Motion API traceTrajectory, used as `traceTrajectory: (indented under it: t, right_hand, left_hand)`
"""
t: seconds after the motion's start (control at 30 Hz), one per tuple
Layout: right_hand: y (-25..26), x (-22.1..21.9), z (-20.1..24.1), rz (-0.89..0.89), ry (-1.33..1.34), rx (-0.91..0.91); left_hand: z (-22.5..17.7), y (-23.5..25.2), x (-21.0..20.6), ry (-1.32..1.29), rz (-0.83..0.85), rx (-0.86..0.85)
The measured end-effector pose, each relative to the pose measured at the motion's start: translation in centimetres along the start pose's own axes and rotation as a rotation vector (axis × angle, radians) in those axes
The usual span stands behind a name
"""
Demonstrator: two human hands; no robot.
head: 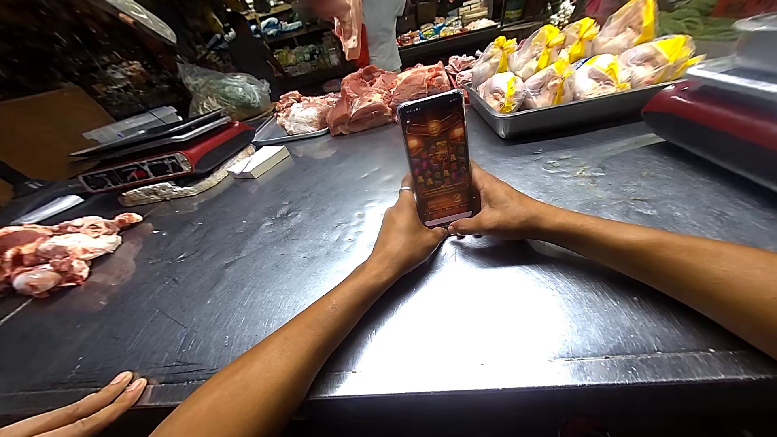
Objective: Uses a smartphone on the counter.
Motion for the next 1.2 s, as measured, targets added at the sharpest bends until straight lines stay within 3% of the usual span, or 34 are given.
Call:
traceTrajectory:
  t: [0.23, 0.5, 0.9, 1.2]
  right_hand:
    - [-0.5, -0.5, 0.4, -0.037, 0.107, -0.039]
    - [-0.5, -1.0, 1.6, -0.227, 0.193, -0.286]
    - [-0.4, -0.6, 0.1, -0.058, 0.075, -0.034]
    - [-0.1, -0.1, -0.1, -0.061, -0.103, -0.048]
  left_hand:
    - [0.1, 0.0, 0.0, 0.020, -0.005, -0.011]
    - [0.0, 0.0, -0.2, 0.030, -0.007, -0.033]
    - [0.4, 0.1, -0.1, 0.011, -0.019, -0.040]
    - [0.4, 0.1, -0.1, -0.012, -0.009, -0.018]
Point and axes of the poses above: each hand's wrist, its own y-axis towards the middle knuckle, its own x-axis out of the back of the hand, z = x × y, the point moved 3 cm from there along y, towards the middle knuckle, and after that the axes turned 5 degrees about -x, right-handed, at the moved point
